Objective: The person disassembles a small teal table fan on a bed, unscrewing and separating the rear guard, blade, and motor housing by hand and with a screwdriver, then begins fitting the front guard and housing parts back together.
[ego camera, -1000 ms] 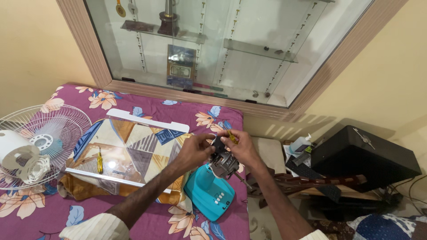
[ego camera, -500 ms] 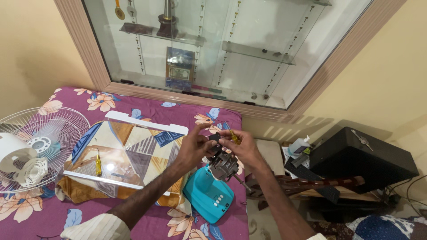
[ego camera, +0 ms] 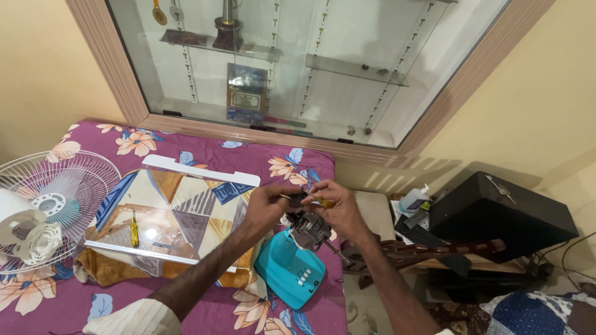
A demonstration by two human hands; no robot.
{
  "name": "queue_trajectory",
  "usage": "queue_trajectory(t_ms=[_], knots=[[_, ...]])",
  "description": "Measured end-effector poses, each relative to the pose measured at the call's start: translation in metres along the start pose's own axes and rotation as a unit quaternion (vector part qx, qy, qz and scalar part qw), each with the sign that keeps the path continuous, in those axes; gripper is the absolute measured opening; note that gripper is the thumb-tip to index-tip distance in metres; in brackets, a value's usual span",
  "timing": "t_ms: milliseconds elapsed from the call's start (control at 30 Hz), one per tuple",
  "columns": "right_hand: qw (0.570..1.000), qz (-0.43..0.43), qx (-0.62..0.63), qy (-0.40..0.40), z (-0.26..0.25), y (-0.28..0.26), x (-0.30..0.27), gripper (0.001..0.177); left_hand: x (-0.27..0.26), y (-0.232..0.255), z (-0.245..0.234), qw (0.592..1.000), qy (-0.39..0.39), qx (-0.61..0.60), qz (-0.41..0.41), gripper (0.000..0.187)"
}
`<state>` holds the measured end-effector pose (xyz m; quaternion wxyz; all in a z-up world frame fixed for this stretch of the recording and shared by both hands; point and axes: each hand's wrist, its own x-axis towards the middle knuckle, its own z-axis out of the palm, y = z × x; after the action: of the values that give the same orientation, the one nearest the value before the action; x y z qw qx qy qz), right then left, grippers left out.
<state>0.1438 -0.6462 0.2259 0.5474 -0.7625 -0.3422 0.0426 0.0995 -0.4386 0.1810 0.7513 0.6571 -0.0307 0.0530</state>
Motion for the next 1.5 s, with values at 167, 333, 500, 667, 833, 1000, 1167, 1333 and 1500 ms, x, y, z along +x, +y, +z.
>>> queue_trajectory(t_ms=[167,333,500,667,833,1000,1167,1333,1500], knots=[[0.995,0.102,-0.003,0.025,-0.001,-0.002,-0.003,0.028,0.002,-0.008,0.001,1.000,0.009,0.015,0.012,0.026],[0.994,0.073,0.082,0.022,-0.005,0.002,0.001,0.029,-0.002,-0.006,0.002,0.999,-0.001,0.052,0.009,0.027],[0.993,0.092,0.070,0.013,-0.002,0.005,0.002,0.027,-0.005,-0.003,0.003,0.999,0.014,0.030,0.004,0.032],[0.990,0.114,0.079,0.031,0.001,-0.002,0.003,0.028,-0.004,-0.002,-0.002,0.999,0.003,0.024,0.023,0.034],[0.986,0.151,0.064,0.015,0.003,-0.003,0.001,0.024,-0.009,0.004,-0.007,0.994,-0.015,0.111,-0.015,0.033],[0.990,0.131,0.056,0.017,0.004,0.008,0.003,0.022,-0.009,0.003,-0.005,0.992,-0.012,0.120,-0.026,0.033],[0.990,0.125,0.050,0.028,0.005,0.022,0.006,0.021,-0.006,-0.007,-0.006,0.995,-0.017,0.099,-0.006,0.034],[0.991,0.126,0.017,0.039,0.005,0.030,0.008,0.021,-0.002,-0.006,-0.005,0.991,-0.007,0.131,-0.017,0.032],[0.991,0.124,-0.027,0.036,0.005,0.032,0.011,0.021,-0.001,-0.002,-0.004,0.991,-0.008,0.129,-0.019,0.029]])
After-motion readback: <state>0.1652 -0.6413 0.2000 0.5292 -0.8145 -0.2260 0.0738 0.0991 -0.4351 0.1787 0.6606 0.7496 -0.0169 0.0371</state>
